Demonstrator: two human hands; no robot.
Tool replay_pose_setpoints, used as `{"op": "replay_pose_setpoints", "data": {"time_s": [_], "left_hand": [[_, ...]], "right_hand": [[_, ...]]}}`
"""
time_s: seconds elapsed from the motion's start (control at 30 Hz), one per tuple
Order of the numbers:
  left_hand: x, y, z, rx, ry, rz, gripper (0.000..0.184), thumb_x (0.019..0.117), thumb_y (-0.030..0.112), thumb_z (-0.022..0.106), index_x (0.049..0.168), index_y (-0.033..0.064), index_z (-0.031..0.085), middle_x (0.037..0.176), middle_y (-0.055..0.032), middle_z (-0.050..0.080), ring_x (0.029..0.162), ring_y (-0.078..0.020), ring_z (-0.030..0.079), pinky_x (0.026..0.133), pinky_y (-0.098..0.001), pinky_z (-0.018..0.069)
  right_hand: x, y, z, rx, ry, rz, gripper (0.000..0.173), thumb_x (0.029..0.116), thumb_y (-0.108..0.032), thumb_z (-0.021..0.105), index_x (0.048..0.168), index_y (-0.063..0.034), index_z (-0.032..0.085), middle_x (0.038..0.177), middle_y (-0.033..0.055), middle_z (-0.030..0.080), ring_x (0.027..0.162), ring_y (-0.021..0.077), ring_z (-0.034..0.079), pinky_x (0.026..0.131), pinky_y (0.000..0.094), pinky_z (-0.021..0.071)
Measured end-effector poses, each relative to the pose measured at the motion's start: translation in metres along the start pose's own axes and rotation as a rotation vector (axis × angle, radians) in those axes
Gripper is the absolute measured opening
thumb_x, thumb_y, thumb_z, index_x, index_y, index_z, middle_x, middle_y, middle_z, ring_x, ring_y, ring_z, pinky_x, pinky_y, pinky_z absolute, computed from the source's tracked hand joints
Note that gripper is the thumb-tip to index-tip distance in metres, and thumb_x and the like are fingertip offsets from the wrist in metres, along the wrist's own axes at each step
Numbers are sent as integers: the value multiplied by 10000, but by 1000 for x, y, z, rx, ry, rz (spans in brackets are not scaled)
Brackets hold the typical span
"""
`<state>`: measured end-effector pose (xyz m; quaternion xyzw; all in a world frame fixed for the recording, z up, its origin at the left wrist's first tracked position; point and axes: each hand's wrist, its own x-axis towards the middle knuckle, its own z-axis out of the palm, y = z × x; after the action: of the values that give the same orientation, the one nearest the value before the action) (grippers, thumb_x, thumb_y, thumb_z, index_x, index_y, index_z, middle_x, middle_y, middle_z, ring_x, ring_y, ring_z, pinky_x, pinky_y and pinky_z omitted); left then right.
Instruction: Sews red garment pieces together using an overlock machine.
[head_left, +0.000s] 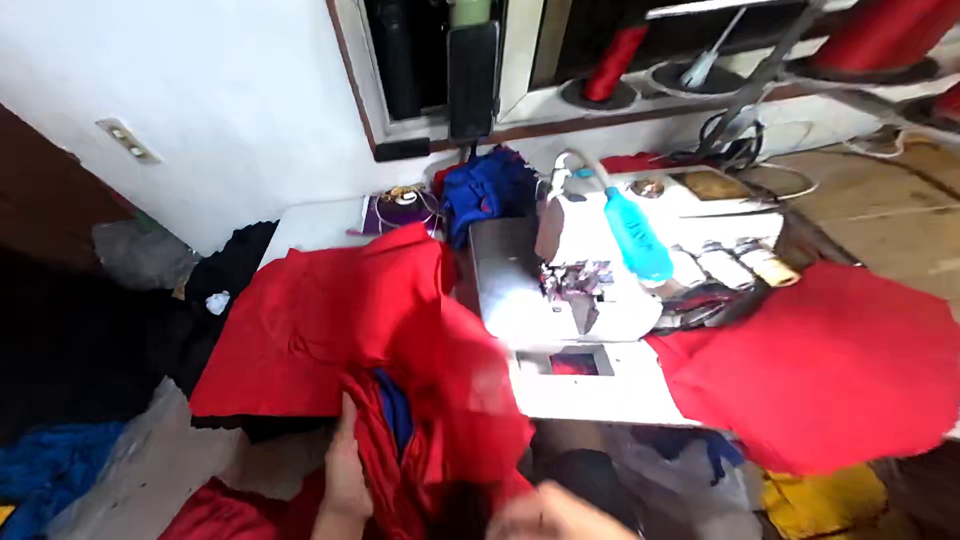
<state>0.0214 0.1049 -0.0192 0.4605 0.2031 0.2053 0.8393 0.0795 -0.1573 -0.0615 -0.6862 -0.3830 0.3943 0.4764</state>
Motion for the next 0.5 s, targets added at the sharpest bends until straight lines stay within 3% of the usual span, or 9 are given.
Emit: {"op": "replay_pose_setpoints", "data": {"time_s": [0.03, 0.1, 0.13, 0.17, 0.27, 0.33, 0.43, 0.5], "left_hand": [[-15, -3, -6, -31, -32, -63, 420, 1083, 462, 402, 1344, 193, 589, 1224, 26, 730, 1167, -85, 675, 1005, -345, 575], [-30, 1, -12, -64, -97, -80, 385, 1012, 490, 559, 1262, 221, 674, 1200, 18, 747, 1152, -96, 688, 1008, -351, 573], [-33, 5, -12, -76, -120, -66, 365, 998, 480, 587, 1240, 229, 697, 1196, 16, 750, 1149, -95, 690, 1011, -349, 570], [-37, 11, -11, -80, -134, -44, 334, 1002, 456, 589, 1224, 236, 708, 1194, 21, 752, 1147, -86, 690, 1014, -336, 567], [-41, 29, -5, -114, -230, -20, 303, 997, 412, 601, 1190, 236, 753, 1182, 18, 760, 1136, -74, 695, 1012, -317, 561], [-39, 39, 5, -94, -302, 33, 301, 1010, 395, 579, 1186, 234, 762, 1171, 30, 763, 1124, -53, 696, 1002, -286, 560], [-53, 43, 27, 9, -298, 44, 266, 1037, 321, 546, 1164, 258, 771, 1149, 68, 766, 1094, -13, 693, 979, -246, 560], [-76, 37, 50, 131, -384, -213, 225, 1051, 252, 552, 1101, 252, 772, 1052, 128, 772, 987, 39, 698, 911, -194, 567]], "right_hand": [[3, 19, -6, 124, 110, 106, 370, 1016, -394, 600, 1088, -63, 747, 955, 75, 754, 833, 186, 721, 782, 435, 607], [26, 38, -16, 321, 207, 224, 545, 1011, -509, 545, 1345, -88, 631, 1250, 68, 687, 1099, 169, 671, 958, 403, 560], [41, 39, -12, 442, 223, 196, 607, 992, -524, 562, 1402, -77, 589, 1326, 62, 658, 1189, 158, 640, 1029, 389, 532], [55, 35, -1, 562, 231, 139, 610, 976, -523, 591, 1377, -64, 600, 1302, 45, 672, 1190, 131, 637, 1041, 366, 526], [88, 12, 34, 892, 168, -23, 402, 927, -554, 652, 1022, -165, 676, 959, -63, 711, 921, 37, 663, 849, 281, 556], [86, -9, 35, 1099, 218, -141, 300, 919, -450, 726, 1036, -174, 735, 959, -26, 759, 899, 73, 715, 825, 305, 600], [20, -33, -8, 884, 501, -217, 148, 920, -293, 696, 1027, -210, 755, 937, -64, 757, 844, 41, 704, 757, 267, 599], [-63, -18, -48, 532, 605, -404, 215, 958, -279, 645, 1143, -319, 748, 1066, -173, 741, 946, -65, 668, 821, 173, 563]]}}
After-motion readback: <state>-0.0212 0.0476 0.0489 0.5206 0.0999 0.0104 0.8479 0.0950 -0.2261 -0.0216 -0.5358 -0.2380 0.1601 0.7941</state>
